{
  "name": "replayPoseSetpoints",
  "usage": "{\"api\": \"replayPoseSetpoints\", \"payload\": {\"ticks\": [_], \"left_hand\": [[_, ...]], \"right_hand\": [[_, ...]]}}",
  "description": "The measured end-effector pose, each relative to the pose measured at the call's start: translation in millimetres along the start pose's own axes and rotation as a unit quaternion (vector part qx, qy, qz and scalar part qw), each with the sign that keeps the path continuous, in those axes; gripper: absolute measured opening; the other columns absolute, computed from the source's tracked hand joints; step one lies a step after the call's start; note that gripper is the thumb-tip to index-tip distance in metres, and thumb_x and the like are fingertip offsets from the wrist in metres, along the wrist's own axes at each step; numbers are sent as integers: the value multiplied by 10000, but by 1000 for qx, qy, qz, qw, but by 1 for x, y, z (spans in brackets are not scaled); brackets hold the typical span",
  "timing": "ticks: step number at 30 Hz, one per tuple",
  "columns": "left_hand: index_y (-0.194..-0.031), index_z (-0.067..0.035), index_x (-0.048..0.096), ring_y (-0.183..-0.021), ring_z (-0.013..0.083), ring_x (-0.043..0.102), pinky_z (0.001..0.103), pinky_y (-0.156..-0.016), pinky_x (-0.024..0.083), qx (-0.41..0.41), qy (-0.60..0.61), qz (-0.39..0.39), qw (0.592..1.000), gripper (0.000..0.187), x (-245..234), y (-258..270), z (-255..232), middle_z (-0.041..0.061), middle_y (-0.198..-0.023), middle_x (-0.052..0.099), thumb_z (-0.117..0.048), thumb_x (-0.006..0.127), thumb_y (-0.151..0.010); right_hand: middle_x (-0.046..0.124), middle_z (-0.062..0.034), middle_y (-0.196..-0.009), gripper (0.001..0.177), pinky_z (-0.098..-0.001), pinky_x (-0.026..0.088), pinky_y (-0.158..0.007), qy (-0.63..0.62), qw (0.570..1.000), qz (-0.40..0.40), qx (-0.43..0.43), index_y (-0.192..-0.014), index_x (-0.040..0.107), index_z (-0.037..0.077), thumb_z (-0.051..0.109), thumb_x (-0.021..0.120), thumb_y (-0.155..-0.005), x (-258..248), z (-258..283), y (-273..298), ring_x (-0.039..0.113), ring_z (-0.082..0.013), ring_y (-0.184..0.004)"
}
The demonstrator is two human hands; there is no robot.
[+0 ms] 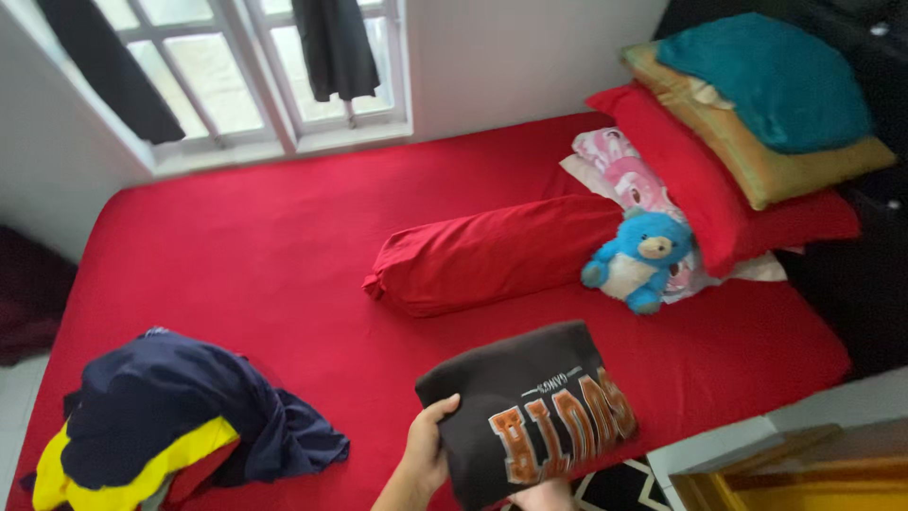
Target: The person plugs in a fan, adjusts it, and then folds a sweatshirt and a t-shirt on a bed.
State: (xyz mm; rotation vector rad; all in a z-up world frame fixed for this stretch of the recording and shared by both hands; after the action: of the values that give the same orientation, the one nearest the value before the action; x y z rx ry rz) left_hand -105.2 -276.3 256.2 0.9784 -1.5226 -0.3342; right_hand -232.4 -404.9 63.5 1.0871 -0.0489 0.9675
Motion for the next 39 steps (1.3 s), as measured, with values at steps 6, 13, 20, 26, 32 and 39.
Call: {"api": "replayPoseSetpoints", "payload": {"ticks": [6,13,20,26,32,39], "left_hand": [[-1262,103,578,-935,355,725,453,-841,638,-104,-90,1,991,556,8,-17,18,250,-1113,700,-250,662,-841],[-1422,-47,470,-1080,349,668,469,-887,601,-52,-273,-129,952,654,53,-106,44,252,-1239,631,-262,664,-835],[-1551,-167,403,-1350,282,539,429,-1110,445,20,-275,-90,957,703,96,-341,175,117,-1514,535,-297,630,-899],[-1575,-228,336,-1359,304,537,457,-1132,442,-73,-252,-199,944,651,191,-477,311,102,-1522,515,-325,566,-974],[-1479,-143,466,-1267,257,592,405,-1066,471,38,-270,-136,952,547,292,-606,369,96,-1424,615,-260,594,-960],[-1420,-46,525,-1189,252,632,382,-1022,491,138,-331,-162,919,520,277,-757,386,119,-1334,678,-232,641,-948]], "right_hand": [[682,-160,-1305,596,-478,508,-1053,-194,976,25,-92,-1347,573,111,353,738,-829,-42,96,42,629,-303,-1222],[684,-192,-1295,666,-511,504,-1053,-275,940,-132,-152,-1406,514,96,329,737,-824,-209,181,59,624,-323,-1212],[686,-224,-1285,739,-545,500,-1053,-44,976,-206,55,-1465,454,81,304,736,-819,-386,292,15,619,-342,-1202],[681,-205,-1286,890,-541,485,-1048,317,905,-241,147,-1536,356,93,343,782,-796,-555,446,-33,622,-318,-1202],[755,-191,-1096,592,-472,542,-890,411,882,-228,33,-1268,688,27,264,660,-726,-687,573,-130,696,-324,-980],[635,-170,-1353,695,-430,438,-1055,457,855,-222,-102,-1463,497,58,196,661,-803,-745,661,-221,603,-318,-1233]]}}
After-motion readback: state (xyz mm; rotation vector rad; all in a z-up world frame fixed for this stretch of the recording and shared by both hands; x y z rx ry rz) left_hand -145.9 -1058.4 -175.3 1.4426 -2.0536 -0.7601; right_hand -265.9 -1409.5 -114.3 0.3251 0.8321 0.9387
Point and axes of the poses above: each hand's wrist, its own y-axis away from the middle knuckle, its own x-axis out of the palm, z = x × y, the point moved 10 cm from there along -y, towards the middle knuckle
